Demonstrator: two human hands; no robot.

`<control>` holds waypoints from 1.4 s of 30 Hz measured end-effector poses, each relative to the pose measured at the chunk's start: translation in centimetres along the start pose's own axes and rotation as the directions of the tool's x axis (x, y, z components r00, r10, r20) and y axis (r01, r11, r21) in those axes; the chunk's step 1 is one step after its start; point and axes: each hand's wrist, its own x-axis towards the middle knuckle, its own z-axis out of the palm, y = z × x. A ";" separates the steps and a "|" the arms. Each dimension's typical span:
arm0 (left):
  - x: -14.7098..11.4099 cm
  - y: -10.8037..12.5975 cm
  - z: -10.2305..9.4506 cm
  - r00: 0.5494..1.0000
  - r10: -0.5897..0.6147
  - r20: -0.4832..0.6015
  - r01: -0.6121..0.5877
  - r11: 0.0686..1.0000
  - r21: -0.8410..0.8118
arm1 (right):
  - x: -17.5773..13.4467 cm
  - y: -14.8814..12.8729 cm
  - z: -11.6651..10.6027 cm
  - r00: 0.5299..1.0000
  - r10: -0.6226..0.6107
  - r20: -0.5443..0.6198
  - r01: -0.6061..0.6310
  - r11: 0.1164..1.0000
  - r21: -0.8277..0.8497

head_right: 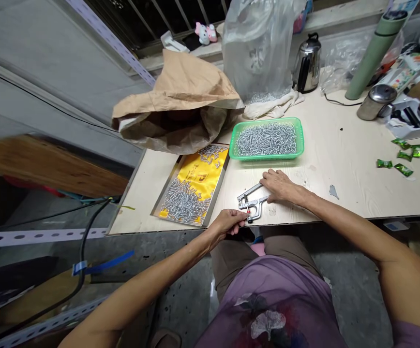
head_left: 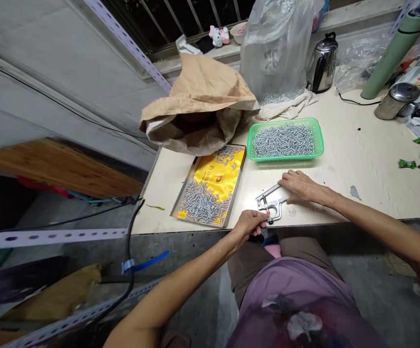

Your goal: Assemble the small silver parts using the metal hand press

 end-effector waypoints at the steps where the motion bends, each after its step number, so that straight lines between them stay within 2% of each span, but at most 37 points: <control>1: -0.2 0.0 -0.1 0.997 0.048 -0.053 -0.044 0.997 0.069 | -0.1 0.0 -0.1 1.000 -0.001 0.004 0.001 1.000 0.007; 2: -0.4 0.0 -0.1 0.984 0.128 -0.124 -0.109 0.983 0.151 | -0.2 0.0 -0.1 1.000 -0.003 0.006 0.003 1.000 0.014; 3: -0.6 0.2 -0.1 0.952 0.239 -0.191 -0.191 0.951 0.241 | -0.2 0.0 -0.2 1.000 -0.006 0.006 0.006 1.000 0.020; 5: -0.5 1.0 0.2 0.832 0.491 -0.256 -0.362 0.832 0.420 | -0.2 -0.1 -0.1 1.000 -0.009 0.002 0.009 1.000 0.026; 7: 0.1 2.0 0.9 0.723 0.658 -0.208 -0.468 0.689 0.553 | -0.1 -0.2 0.0 1.000 -0.002 -0.005 0.002 1.000 0.021; 8: 0.5 2.5 1.4 0.693 0.703 -0.161 -0.498 0.628 0.598 | -0.2 -0.3 0.1 1.000 0.003 -0.010 -0.003 1.000 0.016; 10: 1.5 3.5 2.3 0.671 0.738 -0.068 -0.530 0.541 0.653 | -0.4 -0.5 0.4 1.000 0.012 -0.015 -0.012 1.000 0.009; 12: 2.5 4.4 2.9 0.670 0.743 0.011 -0.546 0.482 0.685 | -0.7 -0.5 0.7 0.998 0.030 -0.046 -0.029 0.999 0.022; 14: 3.4 5.0 3.3 0.701 0.711 0.057 -0.526 0.462 0.714 | -1.0 -0.2 0.9 0.998 0.028 -0.051 -0.025 0.999 0.047; 17: 3.8 5.3 3.8 0.734 0.678 0.047 -0.473 0.460 0.752 | -1.5 -0.3 1.0 0.995 0.023 -0.094 -0.017 0.998 0.057; 20: 3.3 5.3 4.4 0.744 0.667 0.045 -0.450 0.449 0.772 | -1.9 -1.1 0.8 0.989 0.125 -0.083 -0.123 0.992 0.024; 23: 3.0 5.2 4.9 0.726 0.682 0.087 -0.468 0.398 0.789 | -1.8 -1.9 0.7 0.977 0.208 -0.047 -0.209 0.978 -0.026; 27: 3.5 5.0 5.0 0.683 0.723 0.099 -0.483 0.346 0.805 | -1.7 -2.3 0.7 0.972 0.229 -0.045 -0.230 0.973 -0.032; 35: 3.6 5.8 4.4 0.694 0.711 0.110 -0.497 0.363 0.788 | -1.8 -2.1 0.4 0.968 0.244 -0.054 -0.246 0.968 -0.038; 40: 2.8 6.5 4.2 0.729 0.682 0.069 -0.459 0.411 0.787 | -1.5 -2.4 -0.2 0.980 0.186 -0.071 -0.196 0.968 -0.155; 42: 2.2 7.0 4.2 0.725 0.686 0.055 -0.453 0.416 0.788 | -1.4 -2.2 -0.3 0.983 0.157 -0.094 -0.173 0.967 -0.185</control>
